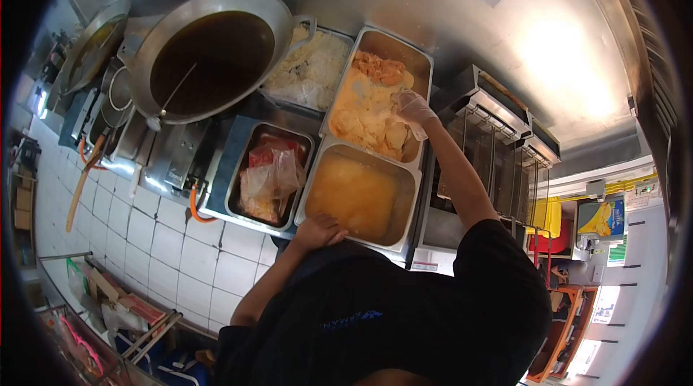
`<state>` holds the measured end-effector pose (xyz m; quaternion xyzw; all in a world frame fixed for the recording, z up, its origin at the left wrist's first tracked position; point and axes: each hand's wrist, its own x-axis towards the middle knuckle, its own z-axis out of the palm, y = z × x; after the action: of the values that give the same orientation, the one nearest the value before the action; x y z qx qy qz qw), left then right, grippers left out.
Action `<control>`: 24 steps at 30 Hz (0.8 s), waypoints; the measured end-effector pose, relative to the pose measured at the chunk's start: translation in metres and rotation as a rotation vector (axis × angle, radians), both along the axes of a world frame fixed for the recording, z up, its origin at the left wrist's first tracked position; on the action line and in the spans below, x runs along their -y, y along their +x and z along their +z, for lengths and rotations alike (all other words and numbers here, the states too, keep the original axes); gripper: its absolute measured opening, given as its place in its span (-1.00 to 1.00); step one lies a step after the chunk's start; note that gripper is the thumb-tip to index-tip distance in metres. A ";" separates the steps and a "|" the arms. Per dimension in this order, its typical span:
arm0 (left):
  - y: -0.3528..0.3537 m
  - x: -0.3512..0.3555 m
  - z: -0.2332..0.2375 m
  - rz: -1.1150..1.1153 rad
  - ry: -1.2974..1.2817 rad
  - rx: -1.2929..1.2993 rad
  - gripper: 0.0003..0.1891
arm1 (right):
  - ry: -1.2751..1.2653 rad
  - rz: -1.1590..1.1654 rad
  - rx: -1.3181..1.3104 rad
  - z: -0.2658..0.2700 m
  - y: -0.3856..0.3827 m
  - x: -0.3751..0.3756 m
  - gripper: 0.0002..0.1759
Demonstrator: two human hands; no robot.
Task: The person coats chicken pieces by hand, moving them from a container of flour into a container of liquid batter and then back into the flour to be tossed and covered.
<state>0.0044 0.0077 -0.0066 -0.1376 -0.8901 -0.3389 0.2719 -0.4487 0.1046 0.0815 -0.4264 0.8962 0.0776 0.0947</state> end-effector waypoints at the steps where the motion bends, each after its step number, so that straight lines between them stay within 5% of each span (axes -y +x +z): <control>1: 0.000 0.000 -0.002 -0.001 0.009 0.011 -0.74 | -0.073 0.079 0.031 0.011 0.012 -0.010 -0.49; 5: 0.000 -0.005 -0.004 0.023 0.066 0.060 -0.74 | -0.100 0.165 0.067 0.064 0.100 -0.029 -0.47; 8: 0.002 -0.004 0.005 0.005 0.058 0.115 -0.74 | -0.342 0.266 0.061 0.047 0.148 -0.054 -0.50; 11: 0.002 -0.003 0.010 -0.021 0.073 0.086 -0.75 | -0.188 0.249 0.208 0.043 0.187 -0.053 -0.49; 14: 0.003 -0.002 0.007 -0.054 0.085 0.056 -0.76 | -0.481 0.198 0.371 -0.022 0.214 -0.074 -0.61; 16: 0.004 -0.001 0.005 -0.067 0.082 0.075 -0.77 | -0.572 0.433 0.108 -0.038 0.228 -0.070 -0.74; 19: 0.004 0.000 0.003 -0.091 0.092 0.065 -0.78 | -0.079 0.364 0.025 -0.046 0.250 -0.057 -0.57; 24: 0.005 0.000 0.004 -0.086 0.104 0.029 -0.84 | -0.062 0.374 -0.088 -0.093 0.260 -0.052 -0.70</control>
<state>0.0093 0.0075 -0.0028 -0.1565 -0.8685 -0.3978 0.2511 -0.1883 0.1567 -0.0116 -0.5845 0.8065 0.0849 0.0263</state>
